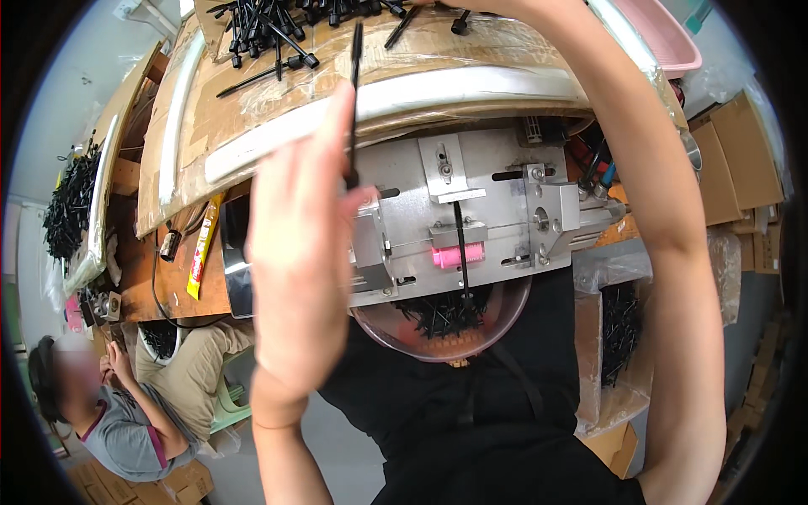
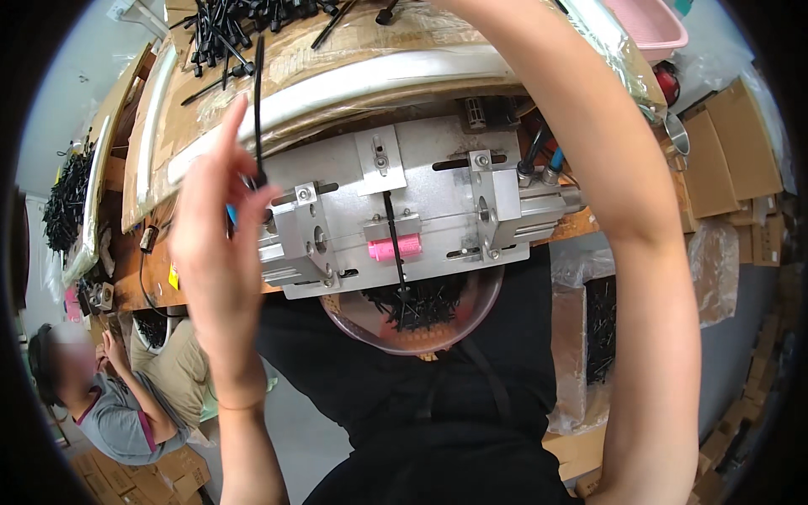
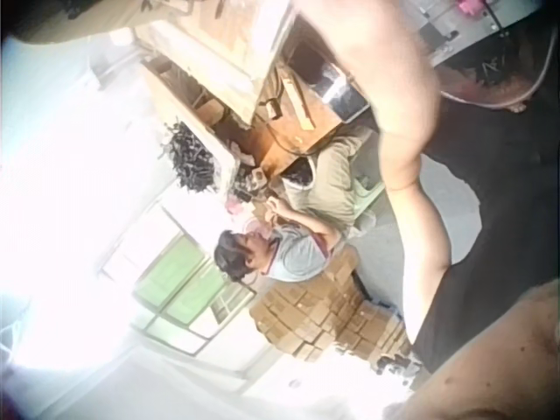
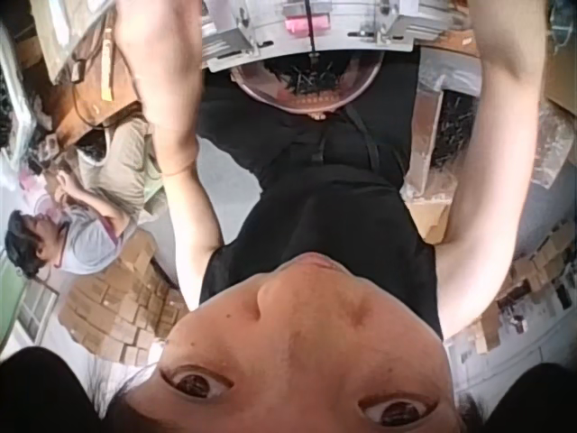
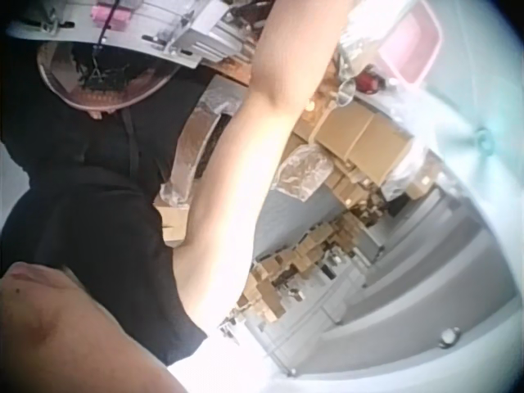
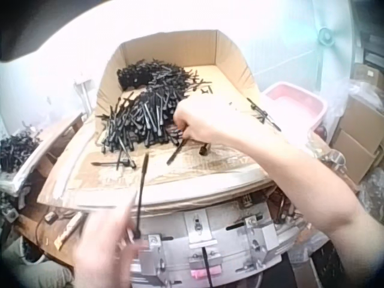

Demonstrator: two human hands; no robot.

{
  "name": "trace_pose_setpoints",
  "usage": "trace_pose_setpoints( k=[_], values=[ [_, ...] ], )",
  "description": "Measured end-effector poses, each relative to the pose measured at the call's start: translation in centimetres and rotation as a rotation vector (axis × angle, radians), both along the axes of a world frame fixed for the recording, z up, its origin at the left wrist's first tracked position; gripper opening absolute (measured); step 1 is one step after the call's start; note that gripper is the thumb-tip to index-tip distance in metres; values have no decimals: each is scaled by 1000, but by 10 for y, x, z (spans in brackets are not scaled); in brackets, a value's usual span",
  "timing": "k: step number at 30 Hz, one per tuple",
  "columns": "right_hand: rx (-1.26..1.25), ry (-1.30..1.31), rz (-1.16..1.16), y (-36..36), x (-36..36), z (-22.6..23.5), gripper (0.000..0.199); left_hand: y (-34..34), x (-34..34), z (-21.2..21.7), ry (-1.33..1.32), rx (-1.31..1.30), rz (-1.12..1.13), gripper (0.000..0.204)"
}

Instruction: The person repeatedly picks up black cable ties from a pile on a table and inserts them into a metal jig. They manipulate the ties within the jig to secure them, then place the finished items into a clear bowl below. The process is continuous and repetitive throughout the clip.

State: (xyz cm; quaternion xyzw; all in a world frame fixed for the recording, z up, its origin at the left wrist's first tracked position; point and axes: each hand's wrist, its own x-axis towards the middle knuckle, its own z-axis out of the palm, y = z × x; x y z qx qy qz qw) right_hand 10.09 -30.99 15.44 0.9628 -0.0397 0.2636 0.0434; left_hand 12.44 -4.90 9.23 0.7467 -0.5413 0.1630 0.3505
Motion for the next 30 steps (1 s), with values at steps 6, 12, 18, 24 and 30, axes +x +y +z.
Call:
trace_pose_setpoints(
  k=[6, 12, 18, 24, 30],
  values=[
    [133, 226, 2, 16, 29, 16, 10, 35, -70, -51, -51, 197, -1, 61],
    [557, -402, 237, 43, -42, 14, 34, 28, -102, -82, -78, 360, 27, 61],
    [1203, -386, 282, 54, -134, 13, 29, 21, -110, -82, -61, 422, 102, 61],
    [1017, -444, 110, 91, -182, -41, 47, 21, -107, -84, -146, 346, 93, 63],
    [1202, -487, 116, 104, -196, -64, 40, 19, -111, -85, -143, 395, 86, 62]
  ],
)
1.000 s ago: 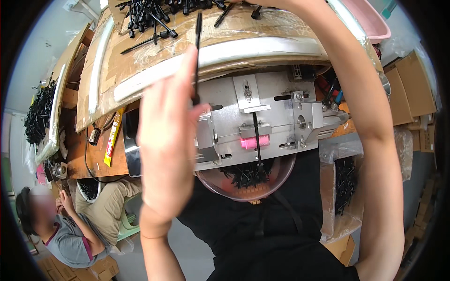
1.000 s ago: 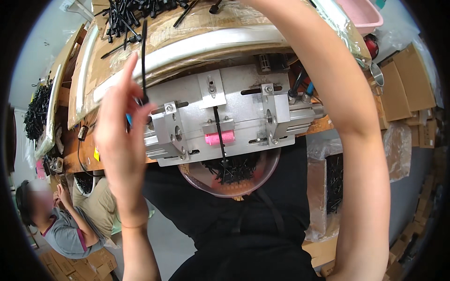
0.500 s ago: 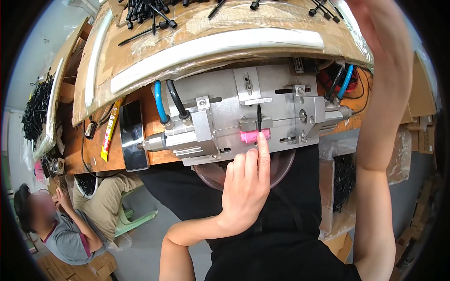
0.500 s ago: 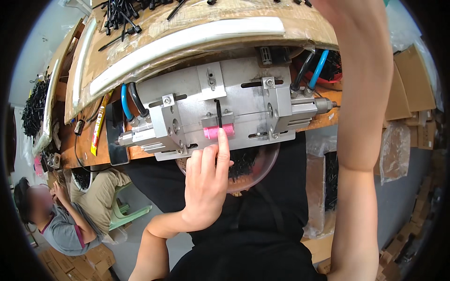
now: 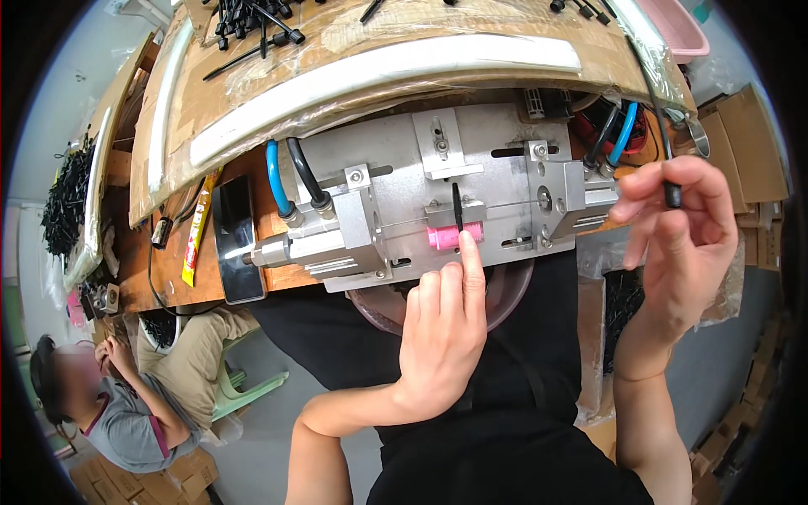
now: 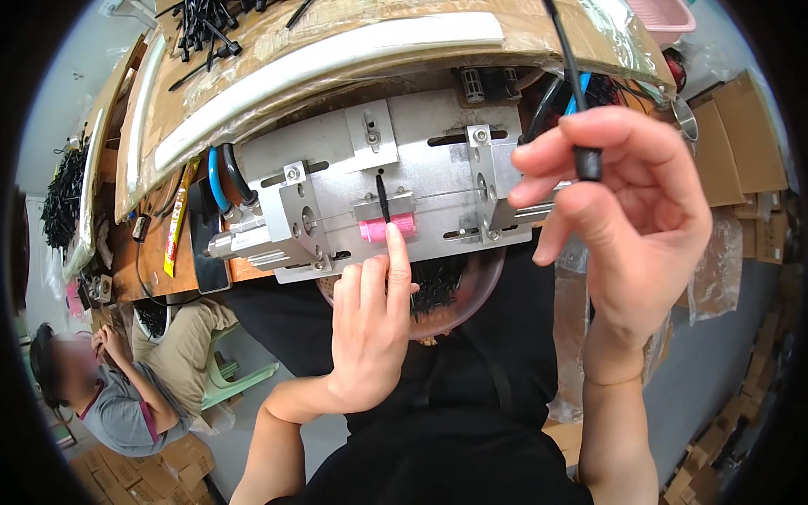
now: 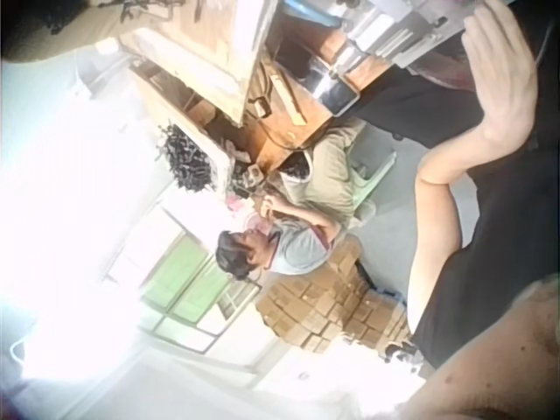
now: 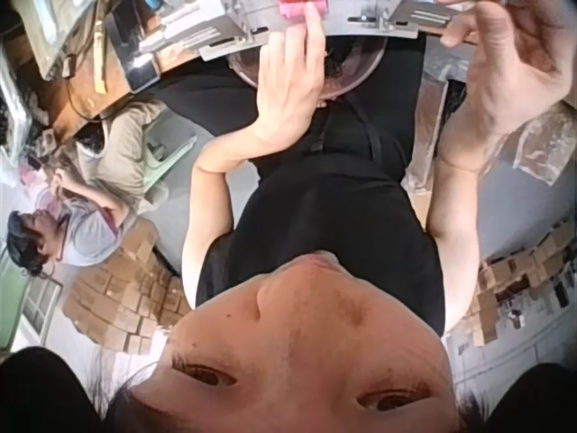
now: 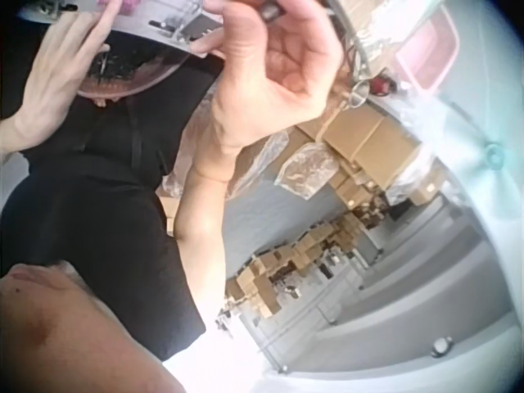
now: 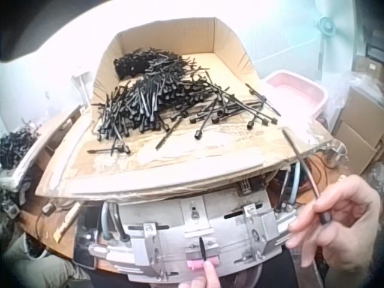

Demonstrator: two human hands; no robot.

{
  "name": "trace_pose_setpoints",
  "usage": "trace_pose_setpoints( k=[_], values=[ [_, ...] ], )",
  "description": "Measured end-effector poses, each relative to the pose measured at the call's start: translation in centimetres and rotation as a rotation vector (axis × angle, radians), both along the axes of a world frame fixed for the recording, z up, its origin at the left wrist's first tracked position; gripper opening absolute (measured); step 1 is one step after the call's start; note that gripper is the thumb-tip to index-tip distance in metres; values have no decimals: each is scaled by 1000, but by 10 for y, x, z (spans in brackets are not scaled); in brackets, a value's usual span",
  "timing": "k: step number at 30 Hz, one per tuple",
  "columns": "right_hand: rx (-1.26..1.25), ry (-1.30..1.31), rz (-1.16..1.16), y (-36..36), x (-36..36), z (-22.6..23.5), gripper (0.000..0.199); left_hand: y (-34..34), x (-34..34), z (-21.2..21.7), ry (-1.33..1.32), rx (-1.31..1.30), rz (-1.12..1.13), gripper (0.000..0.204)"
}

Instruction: The person repeatedly picks up black cable ties from a pile on a table and inserts them into a metal jig. They manipulate the ties within the jig to secure them, then place the finished items into a clear bowl below. The process is continuous and repetitive throughout the clip.

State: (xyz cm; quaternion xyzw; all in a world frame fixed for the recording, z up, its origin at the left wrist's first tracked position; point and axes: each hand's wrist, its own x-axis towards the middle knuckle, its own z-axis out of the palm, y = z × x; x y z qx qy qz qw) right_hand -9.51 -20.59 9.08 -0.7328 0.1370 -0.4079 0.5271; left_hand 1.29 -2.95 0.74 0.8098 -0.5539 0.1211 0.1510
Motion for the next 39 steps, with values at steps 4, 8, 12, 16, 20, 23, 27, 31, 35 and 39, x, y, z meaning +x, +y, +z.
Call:
trace_pose_setpoints(
  k=[4, 8, 12, 16, 20, 23, 27, 31, 35, 39],
  values=[
    [118, -113, 38, 16, 5, -8, 20, -2, 3, 3, 76, 38, -3, 64],
    [-40, 36, 63, 29, -1, -29, 28, 1, 6, 0, 161, 30, 0, 70],
    [-385, 245, -8, 54, 3, -59, 48, 5, 14, 14, 228, -21, -62, 65],
    [-539, 293, 26, 68, 12, -83, 64, 15, 25, 35, 288, -176, -52, 69],
    [-571, 319, 62, 73, 23, -102, 67, 19, 32, 38, 316, -198, -10, 73],
    [-580, 265, 37, 73, 32, -103, 68, 20, 38, 42, 317, -212, -4, 75],
    [-611, 394, 82, 68, 27, -91, 66, 1, 73, 60, 194, -334, 38, 68],
    [-758, 410, 150, 30, 40, -30, 46, -41, 169, 91, -195, -411, 98, 32],
    [-1281, 127, -242, -49, 107, 20, 17, -71, 229, 111, 18, -33, 41, 21],
    [-1065, 477, 5, -94, 164, 40, 20, -63, 193, 117, 120, -151, -70, 15]
  ],
)
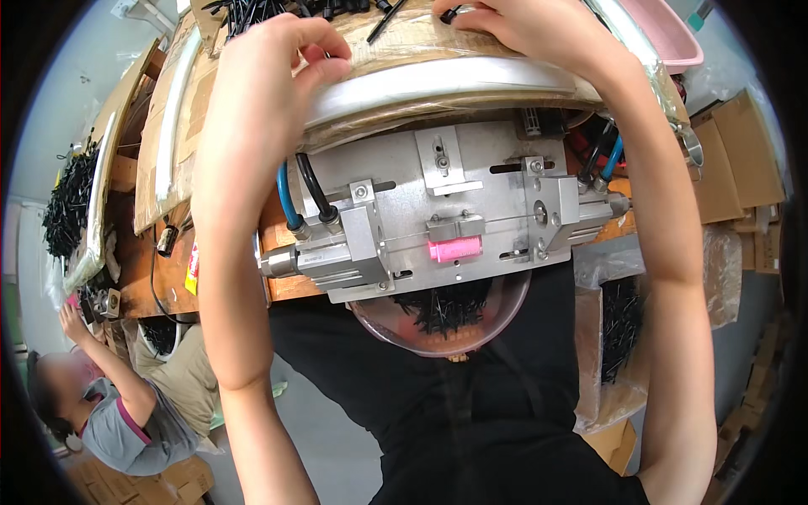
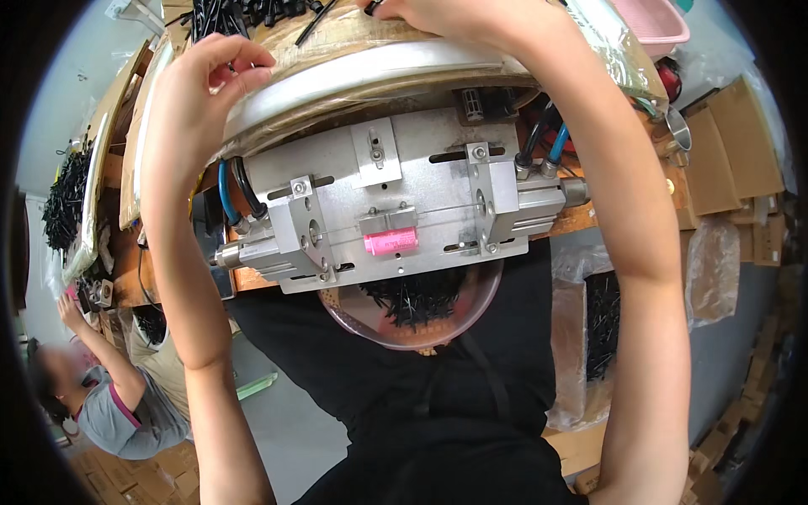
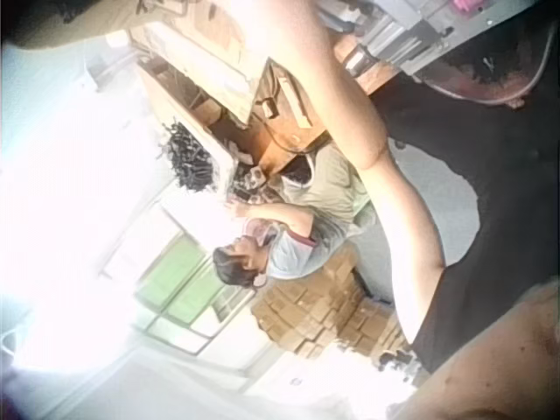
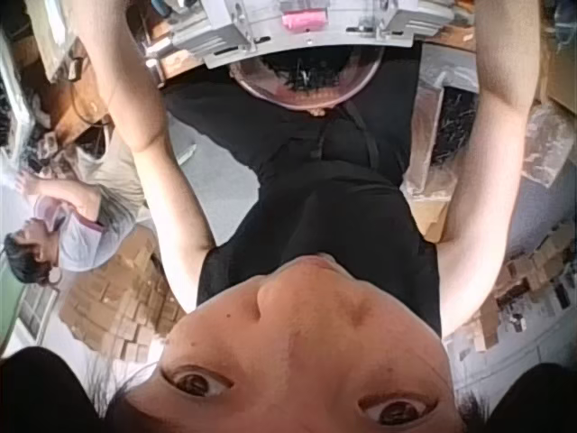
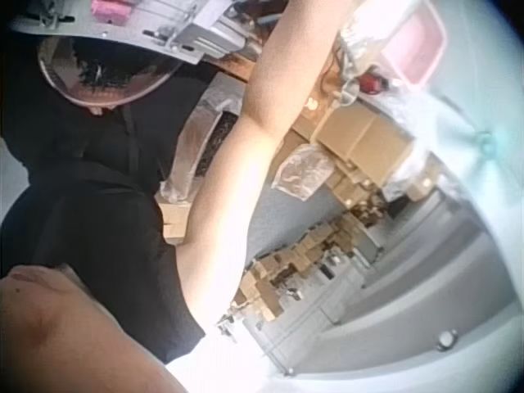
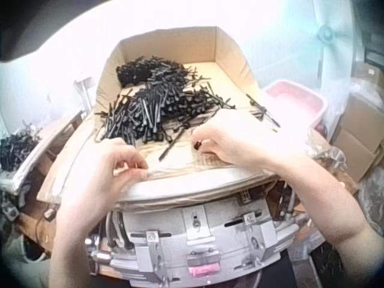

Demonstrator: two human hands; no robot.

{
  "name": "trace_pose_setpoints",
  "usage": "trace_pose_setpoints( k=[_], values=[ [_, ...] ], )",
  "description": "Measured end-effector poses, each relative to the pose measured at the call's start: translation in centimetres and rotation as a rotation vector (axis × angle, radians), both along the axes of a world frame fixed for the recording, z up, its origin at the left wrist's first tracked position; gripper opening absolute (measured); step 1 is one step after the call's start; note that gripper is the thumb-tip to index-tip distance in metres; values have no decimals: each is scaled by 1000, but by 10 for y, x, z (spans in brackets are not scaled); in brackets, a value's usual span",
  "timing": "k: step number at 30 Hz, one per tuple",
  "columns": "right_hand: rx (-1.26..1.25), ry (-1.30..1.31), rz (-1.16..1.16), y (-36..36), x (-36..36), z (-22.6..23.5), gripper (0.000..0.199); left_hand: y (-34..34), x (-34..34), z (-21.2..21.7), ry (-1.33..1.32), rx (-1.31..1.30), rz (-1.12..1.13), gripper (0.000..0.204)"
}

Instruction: The person repeatedly picks up black cable ties from a pile on a table and inserts them into a metal jig. They manipulate the ties within the jig to secure them, then place the finished items into a clear bowl below. The process is continuous and repetitive throughout the clip.

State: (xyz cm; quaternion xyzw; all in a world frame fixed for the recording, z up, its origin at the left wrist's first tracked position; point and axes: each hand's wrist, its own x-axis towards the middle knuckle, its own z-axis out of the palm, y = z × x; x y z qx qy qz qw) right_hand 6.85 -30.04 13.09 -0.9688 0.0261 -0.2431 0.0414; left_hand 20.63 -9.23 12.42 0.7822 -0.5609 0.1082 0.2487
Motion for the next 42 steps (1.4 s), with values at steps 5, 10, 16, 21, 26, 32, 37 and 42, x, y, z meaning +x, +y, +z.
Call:
trace_pose_setpoints(
  k=[5, 10, 16, 21, 26, 32, 37, 42],
  values=[
    [229, -126, 120, 13, -4, 8, 20, 32, -48, -20, 9, -200, 15, 11],
    [788, -138, 167, 46, -75, 44, 28, 80, -145, -73, -33, -148, -48, 62],
    [973, -247, 116, 25, -128, 11, 29, 74, -187, -111, 148, 103, 1, 69],
    [773, -436, 20, 67, -138, -10, 27, 65, -182, -112, 82, 121, -65, 71],
    [690, -325, 43, 123, -152, -71, 41, 73, -165, -99, 170, 149, -102, 65],
    [517, -126, -4, 166, -153, -130, 65, 21, -34, -24, -289, -234, 217, 25],
    [530, -168, 27, 166, -134, -142, 65, -5, 53, -13, -284, 96, 260, 31],
    [562, 1, 7, 160, -144, -122, 67, -2, 50, -13, -192, 53, 188, 20]
  ],
)
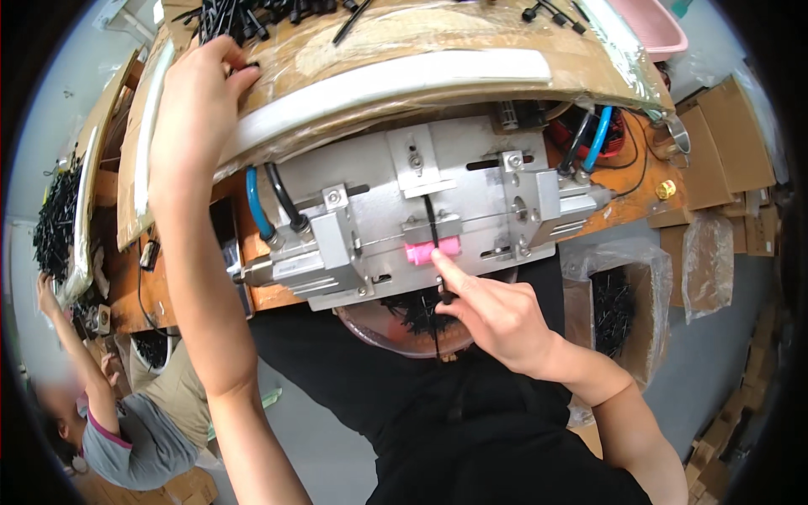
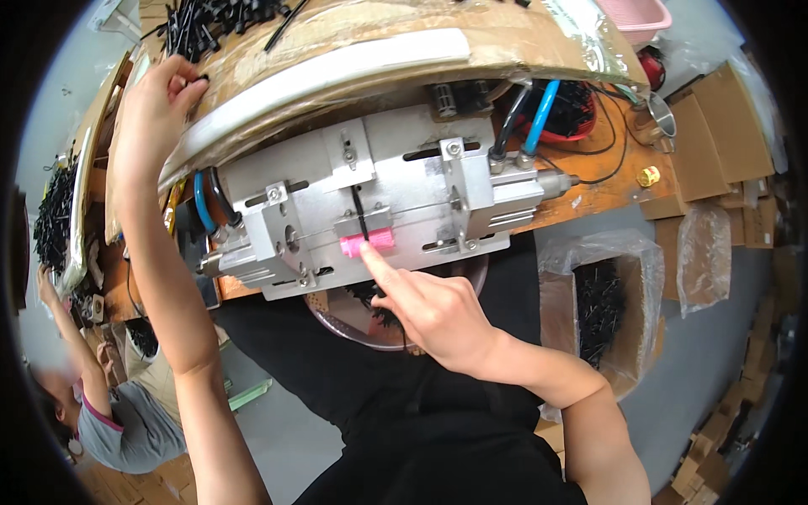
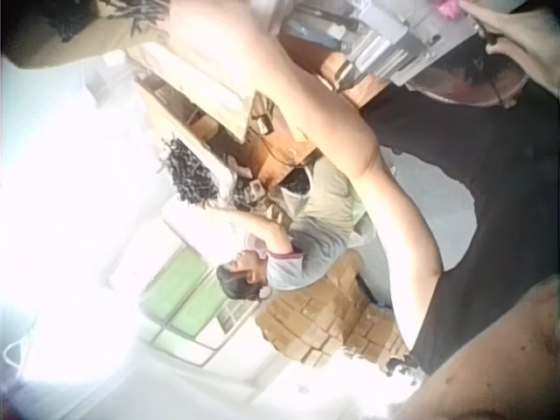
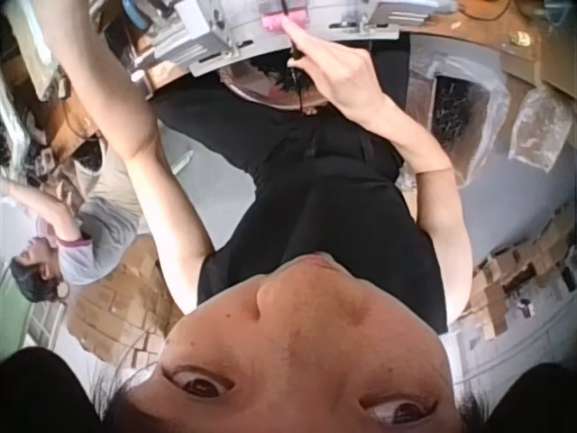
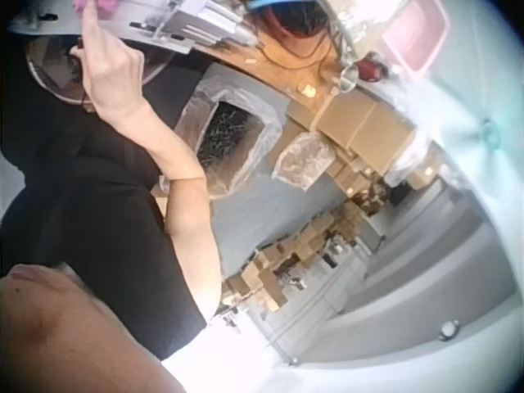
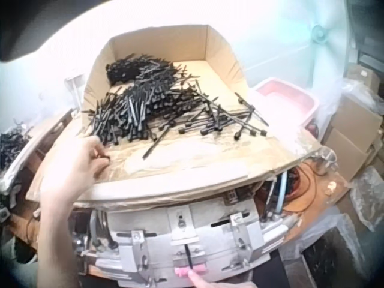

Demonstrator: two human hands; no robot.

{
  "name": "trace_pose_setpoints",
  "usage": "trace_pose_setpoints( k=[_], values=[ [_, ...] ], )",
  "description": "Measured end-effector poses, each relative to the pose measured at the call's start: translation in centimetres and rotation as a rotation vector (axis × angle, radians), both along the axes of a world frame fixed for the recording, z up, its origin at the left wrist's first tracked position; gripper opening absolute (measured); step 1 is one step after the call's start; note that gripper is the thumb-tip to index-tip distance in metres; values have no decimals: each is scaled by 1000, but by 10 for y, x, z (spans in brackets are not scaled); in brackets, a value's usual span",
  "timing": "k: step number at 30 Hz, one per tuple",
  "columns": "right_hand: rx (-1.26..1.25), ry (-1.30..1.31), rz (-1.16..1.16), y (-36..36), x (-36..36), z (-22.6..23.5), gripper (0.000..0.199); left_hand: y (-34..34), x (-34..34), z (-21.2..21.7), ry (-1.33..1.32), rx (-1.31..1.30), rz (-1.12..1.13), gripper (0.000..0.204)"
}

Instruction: The person repeatedly picks up black cable ties from a pile on a table and inserts them into a metal jig. They manipulate the ties within the jig to secure them, then place the finished items into a clear bowl below. The process is continuous and repetitive throughout the clip.

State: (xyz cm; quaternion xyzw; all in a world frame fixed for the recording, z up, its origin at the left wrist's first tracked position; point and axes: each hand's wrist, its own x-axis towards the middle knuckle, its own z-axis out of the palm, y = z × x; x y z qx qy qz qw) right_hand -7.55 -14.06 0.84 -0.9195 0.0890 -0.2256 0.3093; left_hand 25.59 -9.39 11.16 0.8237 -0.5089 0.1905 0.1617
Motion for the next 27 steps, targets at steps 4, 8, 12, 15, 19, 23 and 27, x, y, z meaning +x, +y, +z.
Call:
trace_pose_setpoints(
  k=[4, 8, 12, 15, 19, 23, 27],
  values=[
    [-171, -53, -6, -46, 9, 52, 48, 20, -8, 0, -18, -3, -21, 14],
    [-610, -237, -534, -169, 38, 113, 17, 8, -33, 21, 238, 14, -314, 11],
    [-565, 82, -231, -253, 75, 119, 19, 0, -46, 22, 297, 44, -461, 16],
    [-445, 95, -213, -197, 118, 116, 18, 5, -41, 28, 501, 59, -359, 17],
    [-476, 140, -102, -144, 151, 120, 17, 20, -24, 38, 737, -216, -388, 17],
    [-817, 61, -80, -125, 152, 132, 26, 43, -28, 44, 785, -374, -443, 22],
    [-1264, -265, 70, -154, 151, 140, 26, 58, -58, 28, 666, -463, -410, 19]
  ],
)
